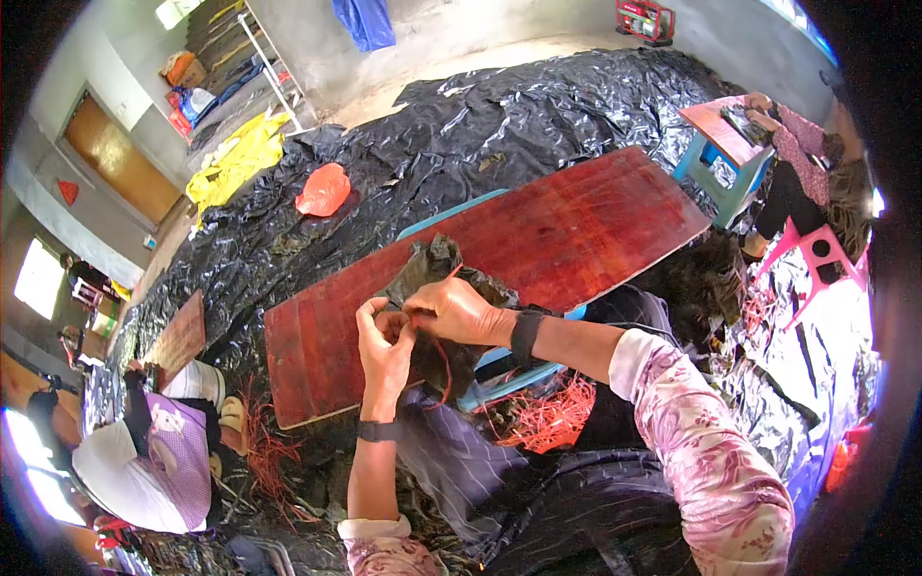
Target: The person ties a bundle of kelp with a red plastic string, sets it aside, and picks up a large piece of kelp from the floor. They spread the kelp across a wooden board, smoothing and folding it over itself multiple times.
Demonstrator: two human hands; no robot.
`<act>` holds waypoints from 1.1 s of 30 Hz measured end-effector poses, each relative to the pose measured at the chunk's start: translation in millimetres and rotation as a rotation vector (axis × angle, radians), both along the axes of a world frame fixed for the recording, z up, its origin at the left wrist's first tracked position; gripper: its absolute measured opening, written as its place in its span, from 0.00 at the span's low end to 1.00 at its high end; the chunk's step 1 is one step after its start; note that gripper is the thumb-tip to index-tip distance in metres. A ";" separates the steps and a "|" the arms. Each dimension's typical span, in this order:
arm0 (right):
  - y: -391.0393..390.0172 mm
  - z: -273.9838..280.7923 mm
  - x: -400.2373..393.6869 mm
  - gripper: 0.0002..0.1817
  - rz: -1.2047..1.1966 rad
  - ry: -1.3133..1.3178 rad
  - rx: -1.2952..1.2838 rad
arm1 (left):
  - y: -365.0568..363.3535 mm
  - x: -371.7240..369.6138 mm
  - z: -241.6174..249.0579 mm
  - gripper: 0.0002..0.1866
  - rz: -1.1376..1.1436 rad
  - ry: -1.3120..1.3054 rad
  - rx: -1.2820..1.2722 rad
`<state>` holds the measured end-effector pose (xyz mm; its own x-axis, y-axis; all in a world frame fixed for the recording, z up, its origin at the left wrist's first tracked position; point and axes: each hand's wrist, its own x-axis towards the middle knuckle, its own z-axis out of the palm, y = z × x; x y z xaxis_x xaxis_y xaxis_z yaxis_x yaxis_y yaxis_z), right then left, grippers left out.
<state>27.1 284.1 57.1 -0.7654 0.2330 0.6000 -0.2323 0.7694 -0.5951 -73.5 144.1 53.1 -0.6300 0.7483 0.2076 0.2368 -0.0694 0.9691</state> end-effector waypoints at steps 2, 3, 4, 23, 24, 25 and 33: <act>3.9 -14.6 -3.3 0.07 -0.022 -0.010 0.085 | -0.6 2.9 0.4 0.24 -0.010 0.016 -0.017; 3.3 -15.1 -3.1 0.07 -0.035 -0.032 0.170 | -1.2 4.6 0.7 0.24 -0.011 0.020 -0.033; 1.8 -16.2 -1.2 0.06 -0.047 -0.023 0.241 | -1.3 5.4 -0.7 0.23 -0.004 0.035 -0.045; 0.1 -13.6 -1.6 0.06 0.037 0.146 0.043 | -6.9 -6.0 -0.7 0.15 -0.048 -0.332 -0.126; 0.3 -13.6 -1.2 0.06 0.038 0.136 0.047 | -6.7 -4.5 -0.5 0.15 -0.017 -0.331 -0.123; 0.5 -13.4 -0.9 0.06 0.038 0.128 0.052 | -6.8 -4.6 -1.8 0.15 -0.016 -0.333 -0.123; 1.8 -16.5 -1.4 0.05 0.062 0.118 0.041 | -5.8 -7.1 -7.5 0.14 -0.036 -0.303 -0.119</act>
<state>25.7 285.8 40.7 -0.7010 0.1612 0.6947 -0.3464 0.7745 -0.5293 -80.6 138.4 45.6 -0.6227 0.7788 -0.0757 -0.0643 0.0455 0.9969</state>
